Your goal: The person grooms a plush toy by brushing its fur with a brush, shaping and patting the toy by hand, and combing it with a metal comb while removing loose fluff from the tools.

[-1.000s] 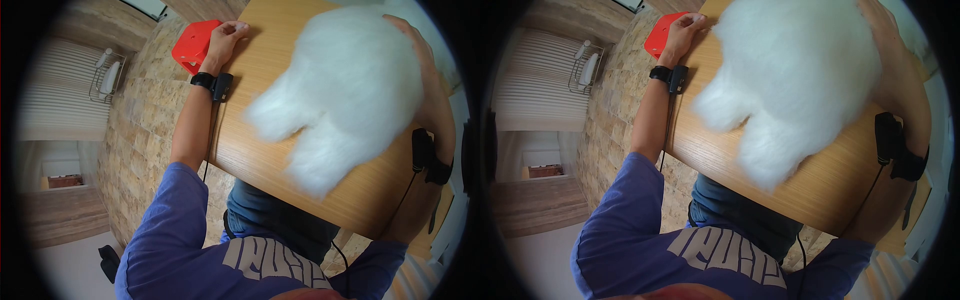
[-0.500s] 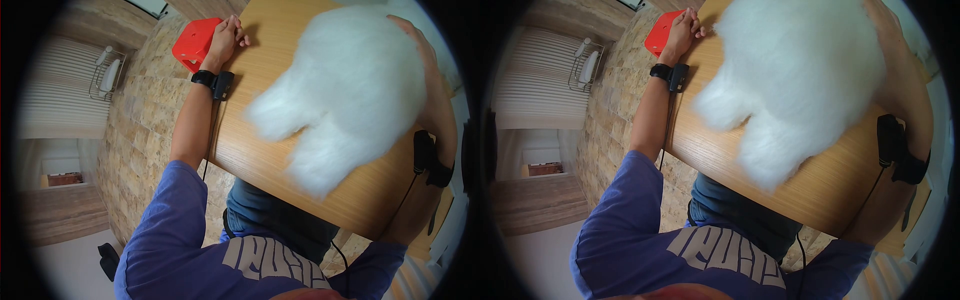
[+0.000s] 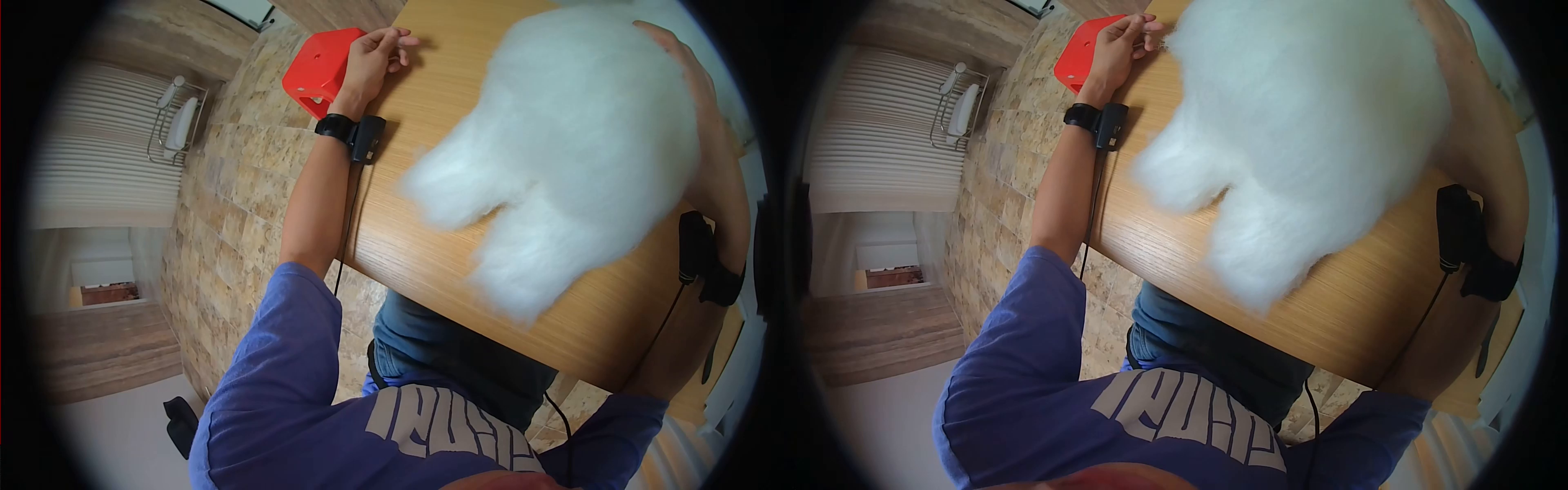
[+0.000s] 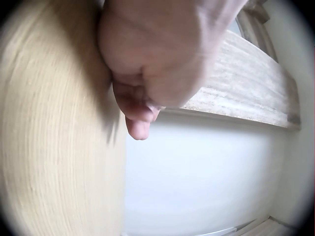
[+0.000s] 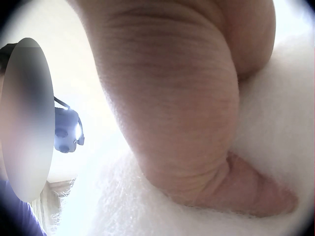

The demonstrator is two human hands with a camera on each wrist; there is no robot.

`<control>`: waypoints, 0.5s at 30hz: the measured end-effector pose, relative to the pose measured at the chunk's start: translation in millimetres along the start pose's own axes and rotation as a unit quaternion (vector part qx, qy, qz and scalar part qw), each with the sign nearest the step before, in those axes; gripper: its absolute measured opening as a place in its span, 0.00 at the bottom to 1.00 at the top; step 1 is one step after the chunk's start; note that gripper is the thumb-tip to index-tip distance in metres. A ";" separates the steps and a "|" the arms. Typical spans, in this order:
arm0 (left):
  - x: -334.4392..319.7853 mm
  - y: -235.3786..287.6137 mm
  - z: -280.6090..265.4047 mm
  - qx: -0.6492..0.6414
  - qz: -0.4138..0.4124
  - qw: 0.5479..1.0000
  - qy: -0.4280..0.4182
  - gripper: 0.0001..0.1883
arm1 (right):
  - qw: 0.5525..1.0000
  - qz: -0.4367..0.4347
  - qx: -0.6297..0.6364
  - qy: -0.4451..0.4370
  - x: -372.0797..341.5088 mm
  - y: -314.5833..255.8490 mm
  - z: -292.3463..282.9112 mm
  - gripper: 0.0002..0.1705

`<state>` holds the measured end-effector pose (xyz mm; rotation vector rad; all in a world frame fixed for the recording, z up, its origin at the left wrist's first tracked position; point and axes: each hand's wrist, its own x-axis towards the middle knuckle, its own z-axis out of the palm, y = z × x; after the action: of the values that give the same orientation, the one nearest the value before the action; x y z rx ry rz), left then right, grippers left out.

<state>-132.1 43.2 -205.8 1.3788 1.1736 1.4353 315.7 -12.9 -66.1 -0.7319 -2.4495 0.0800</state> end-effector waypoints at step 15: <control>-3.5 2.5 5.0 0.050 -0.014 0.998 0.020 0.12 | 0.999 0.011 -0.017 0.036 12.9 -13.9 4.0 0.42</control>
<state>-126.7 39.7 -204.4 1.4027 1.3003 1.4064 297.9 -17.5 -59.9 -0.7639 -2.3798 0.0192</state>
